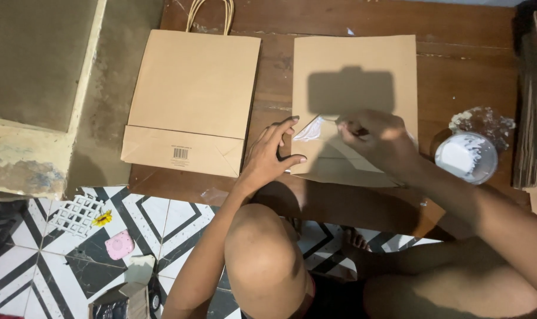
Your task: Applying glue to the bottom flaps of a brown paper bag and folding them to form the base.
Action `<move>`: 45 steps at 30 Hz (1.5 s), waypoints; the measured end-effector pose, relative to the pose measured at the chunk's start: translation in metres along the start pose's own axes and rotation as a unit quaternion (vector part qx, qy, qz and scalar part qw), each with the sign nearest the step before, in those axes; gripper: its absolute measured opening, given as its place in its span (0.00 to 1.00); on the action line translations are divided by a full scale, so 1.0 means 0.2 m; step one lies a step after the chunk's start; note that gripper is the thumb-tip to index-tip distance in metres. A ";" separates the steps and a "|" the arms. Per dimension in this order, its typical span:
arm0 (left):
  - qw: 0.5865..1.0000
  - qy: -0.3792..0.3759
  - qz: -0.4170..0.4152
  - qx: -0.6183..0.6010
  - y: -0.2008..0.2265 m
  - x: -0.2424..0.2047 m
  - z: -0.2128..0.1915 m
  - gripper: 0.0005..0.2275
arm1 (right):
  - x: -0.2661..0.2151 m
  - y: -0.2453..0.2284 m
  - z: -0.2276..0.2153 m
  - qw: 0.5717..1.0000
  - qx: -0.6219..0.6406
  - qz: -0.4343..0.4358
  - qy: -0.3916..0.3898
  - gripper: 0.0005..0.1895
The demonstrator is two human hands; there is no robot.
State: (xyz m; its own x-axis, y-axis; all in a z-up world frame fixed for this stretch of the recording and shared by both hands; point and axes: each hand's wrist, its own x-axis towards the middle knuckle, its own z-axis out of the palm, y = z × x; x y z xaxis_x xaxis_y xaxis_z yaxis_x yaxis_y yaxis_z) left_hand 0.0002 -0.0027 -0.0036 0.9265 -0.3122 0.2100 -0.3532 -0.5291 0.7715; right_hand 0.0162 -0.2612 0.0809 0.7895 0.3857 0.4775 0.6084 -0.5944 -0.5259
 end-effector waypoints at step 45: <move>0.994 -0.049 -0.101 -0.012 0.02 0.05 0.02 0.38 | -0.22 0.35 -0.59 0.954 -0.029 0.243 -0.173 0.16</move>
State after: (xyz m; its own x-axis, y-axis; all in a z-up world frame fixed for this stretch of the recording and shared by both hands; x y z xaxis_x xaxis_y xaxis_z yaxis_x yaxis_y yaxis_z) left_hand 0.0067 -0.0113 -0.0013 0.9605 -0.2780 -0.0099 -0.1568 -0.5705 0.8062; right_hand 0.0143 -0.4027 0.1062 0.9628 0.2584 -0.0795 0.1658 -0.7966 -0.5814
